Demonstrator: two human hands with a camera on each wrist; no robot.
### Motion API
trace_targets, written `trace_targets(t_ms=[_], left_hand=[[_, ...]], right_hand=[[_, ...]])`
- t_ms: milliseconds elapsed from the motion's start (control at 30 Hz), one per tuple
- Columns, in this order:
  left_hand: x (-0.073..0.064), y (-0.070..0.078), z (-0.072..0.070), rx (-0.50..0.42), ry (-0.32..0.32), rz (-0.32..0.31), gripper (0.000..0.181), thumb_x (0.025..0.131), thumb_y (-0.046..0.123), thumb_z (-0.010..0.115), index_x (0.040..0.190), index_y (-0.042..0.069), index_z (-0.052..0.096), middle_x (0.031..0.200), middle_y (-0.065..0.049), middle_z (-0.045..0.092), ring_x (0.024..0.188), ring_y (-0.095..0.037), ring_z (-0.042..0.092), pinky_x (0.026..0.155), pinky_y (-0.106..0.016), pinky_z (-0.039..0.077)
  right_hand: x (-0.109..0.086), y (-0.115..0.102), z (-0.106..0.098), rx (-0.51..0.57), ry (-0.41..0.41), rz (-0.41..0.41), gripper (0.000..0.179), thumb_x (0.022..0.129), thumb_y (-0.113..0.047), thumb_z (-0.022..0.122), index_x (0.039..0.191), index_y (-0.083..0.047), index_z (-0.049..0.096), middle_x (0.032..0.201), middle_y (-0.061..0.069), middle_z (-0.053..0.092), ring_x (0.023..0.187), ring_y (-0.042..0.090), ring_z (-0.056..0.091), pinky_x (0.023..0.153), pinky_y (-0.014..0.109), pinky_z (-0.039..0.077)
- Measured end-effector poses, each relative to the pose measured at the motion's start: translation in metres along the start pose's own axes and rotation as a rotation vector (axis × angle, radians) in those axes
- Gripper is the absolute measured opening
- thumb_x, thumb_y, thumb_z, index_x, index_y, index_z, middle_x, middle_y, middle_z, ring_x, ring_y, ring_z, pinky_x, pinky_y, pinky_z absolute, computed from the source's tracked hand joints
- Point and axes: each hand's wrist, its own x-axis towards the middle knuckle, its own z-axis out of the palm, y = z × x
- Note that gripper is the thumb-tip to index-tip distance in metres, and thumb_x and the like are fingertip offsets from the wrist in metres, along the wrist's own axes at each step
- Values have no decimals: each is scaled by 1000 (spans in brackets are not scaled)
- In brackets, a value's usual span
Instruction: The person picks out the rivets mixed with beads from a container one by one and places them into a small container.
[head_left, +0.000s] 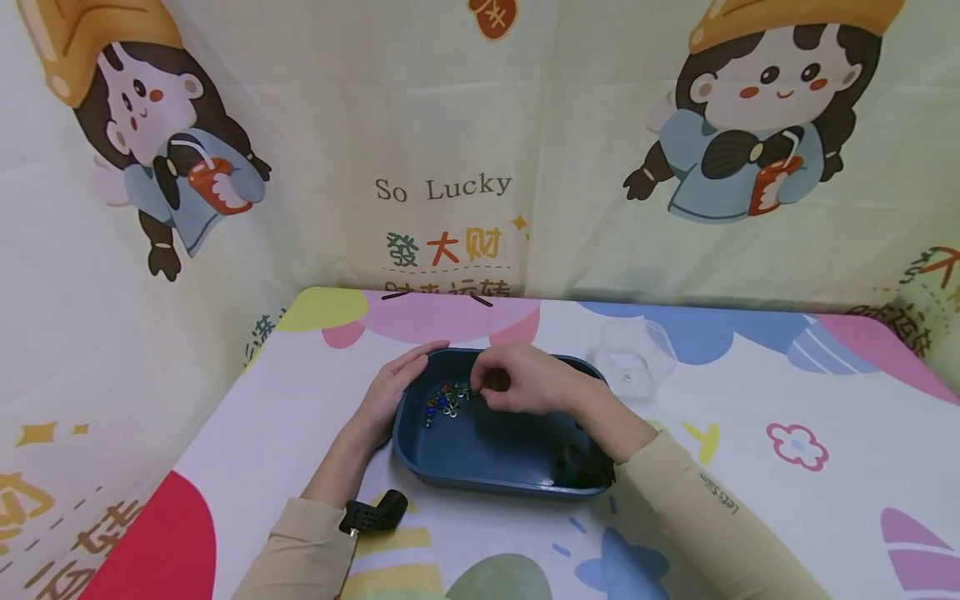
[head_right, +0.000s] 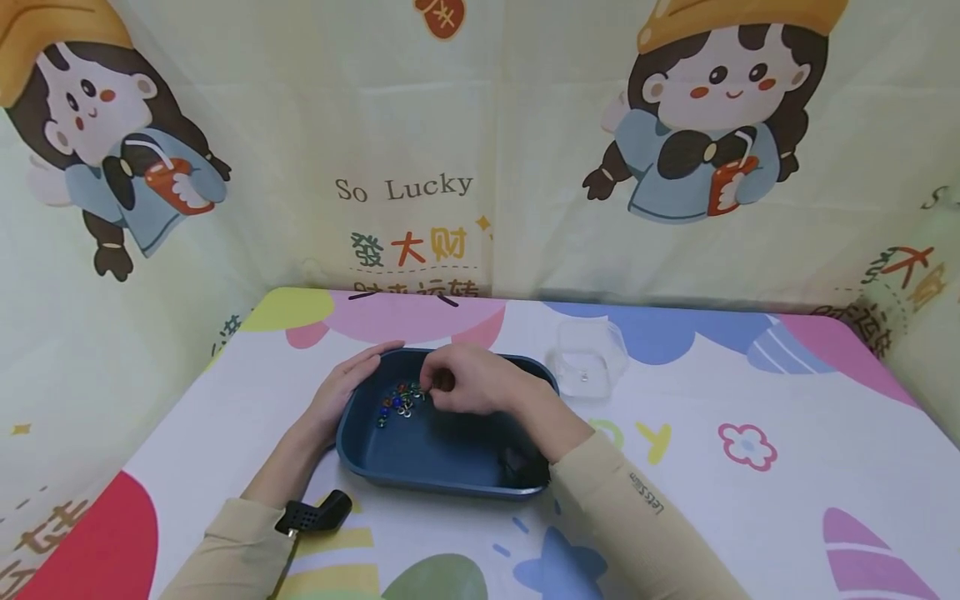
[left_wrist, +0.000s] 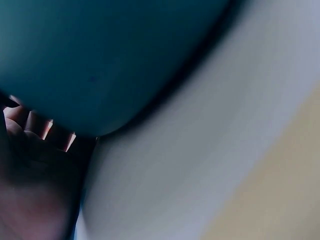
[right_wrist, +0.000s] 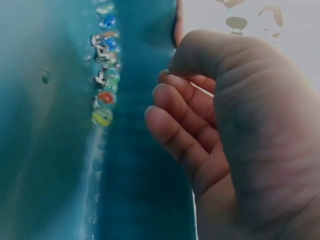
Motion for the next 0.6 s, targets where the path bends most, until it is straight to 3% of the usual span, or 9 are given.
trace_targets(t_ms=[367, 600], left_hand=[[1, -1, 0, -2, 9, -2, 44, 110, 29, 40, 148, 10, 52, 147, -9, 52, 134, -27, 49, 110, -40, 40], [0, 0, -1, 11, 13, 2, 44, 110, 29, 40, 147, 11, 53, 147, -9, 53, 135, -26, 49, 112, -42, 37]], right_hand=[[-4, -1, -6, 24, 110, -50, 9, 87, 0, 70, 96, -3, 70, 84, -5, 64, 71, 10, 56, 67, 29, 55], [-5, -1, -10, 26, 203, -124, 10, 86, 1, 71, 94, -5, 70, 83, -5, 64, 69, 8, 57, 65, 27, 54]])
